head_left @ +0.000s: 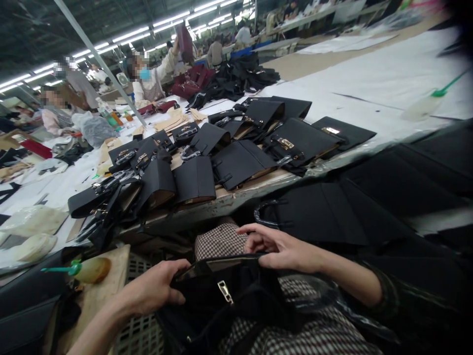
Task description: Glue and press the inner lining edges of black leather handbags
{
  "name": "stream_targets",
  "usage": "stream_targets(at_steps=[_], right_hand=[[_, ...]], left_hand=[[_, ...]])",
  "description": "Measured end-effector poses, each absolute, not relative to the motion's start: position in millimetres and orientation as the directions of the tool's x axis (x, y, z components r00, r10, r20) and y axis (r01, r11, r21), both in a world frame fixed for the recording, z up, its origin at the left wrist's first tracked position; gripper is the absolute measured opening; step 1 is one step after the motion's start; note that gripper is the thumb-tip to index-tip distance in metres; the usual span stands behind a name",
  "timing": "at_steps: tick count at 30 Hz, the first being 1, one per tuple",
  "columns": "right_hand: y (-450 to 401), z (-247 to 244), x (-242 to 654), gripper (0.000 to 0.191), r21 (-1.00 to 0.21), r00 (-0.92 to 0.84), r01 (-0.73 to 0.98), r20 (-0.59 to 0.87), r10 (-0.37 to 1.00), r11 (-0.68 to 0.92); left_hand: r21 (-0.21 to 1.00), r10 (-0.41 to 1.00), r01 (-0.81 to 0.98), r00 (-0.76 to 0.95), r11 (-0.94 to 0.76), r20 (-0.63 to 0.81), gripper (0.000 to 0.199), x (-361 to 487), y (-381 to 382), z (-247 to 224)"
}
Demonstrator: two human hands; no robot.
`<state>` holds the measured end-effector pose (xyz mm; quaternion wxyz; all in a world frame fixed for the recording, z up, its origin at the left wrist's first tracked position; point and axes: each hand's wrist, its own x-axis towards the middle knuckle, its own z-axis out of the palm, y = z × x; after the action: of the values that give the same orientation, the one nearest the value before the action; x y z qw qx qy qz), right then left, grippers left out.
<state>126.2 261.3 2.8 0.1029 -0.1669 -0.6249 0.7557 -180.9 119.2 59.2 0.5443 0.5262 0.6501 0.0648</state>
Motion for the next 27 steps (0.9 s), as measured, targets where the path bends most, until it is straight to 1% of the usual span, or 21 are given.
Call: stream_targets(at_steps=[2,4,5,6,8,10,12,15,17,21,23,24,27], right_hand=[[267,-13,124,0.067,-0.961,-0.946,0.046,-0.13,0.298,-0.274],[269,-25,121,0.063,-0.952,-0.954,0.068,-0.15,0.26,-0.3],[270,-28,119,0.061,-0.957,-0.954,0.088,-0.161,0.253,-0.277],[270,-29,119,0.06,-0.965,-0.953,0.11,-0.17,0.251,-0.237],[272,-25,118,0.059,-0.981,-0.952,0.152,-0.178,0.248,-0.119],[274,-17,117,0.058,-0.982,-0.951,0.191,-0.186,0.249,-0.004],[275,-11,115,0.055,-0.975,-0.947,0.213,-0.189,0.26,0.067],[273,-9,111,0.048,-0.979,-0.943,0.182,-0.147,0.299,0.092],[271,-11,108,0.043,-0.985,-0.937,0.135,-0.091,0.337,0.11],[270,-15,104,0.029,-0.964,-0.913,0.025,0.085,0.399,0.265],[272,-14,103,0.024,-0.941,-0.914,-0.017,0.152,0.377,0.338],[273,-13,102,0.023,-0.933,-0.921,-0.028,0.163,0.353,0.358],[275,-10,99,0.024,-0.92,-0.948,-0.015,0.137,0.286,0.393]], left_hand=[[0.673,0.753,0.58,0.147,0.459,-0.641,0.051,-181,115,56],[0.753,0.808,0.479,0.139,0.452,-0.573,0.064,-177,115,45],[0.796,0.834,0.416,0.14,0.44,-0.534,0.066,-174,116,39],[0.83,0.852,0.356,0.146,0.429,-0.503,0.063,-171,118,33],[0.862,0.864,0.288,0.168,0.417,-0.474,0.045,-166,122,23],[0.863,0.868,0.293,0.163,0.41,-0.468,0.028,-164,126,16],[0.854,0.87,0.321,0.147,0.409,-0.472,0.018,-164,129,10],[0.83,0.875,0.401,0.124,0.388,-0.469,0.013,-165,132,5],[0.822,0.88,0.438,0.129,0.363,-0.458,0.015,-166,133,3],[0.817,0.874,0.447,0.139,0.364,-0.465,0.015,-168,133,2],[0.815,0.864,0.433,0.141,0.386,-0.484,0.014,-169,133,2],[0.815,0.859,0.425,0.147,0.394,-0.491,0.014,-170,133,3],[0.821,0.85,0.409,0.17,0.399,-0.498,0.013,-171,133,5]])
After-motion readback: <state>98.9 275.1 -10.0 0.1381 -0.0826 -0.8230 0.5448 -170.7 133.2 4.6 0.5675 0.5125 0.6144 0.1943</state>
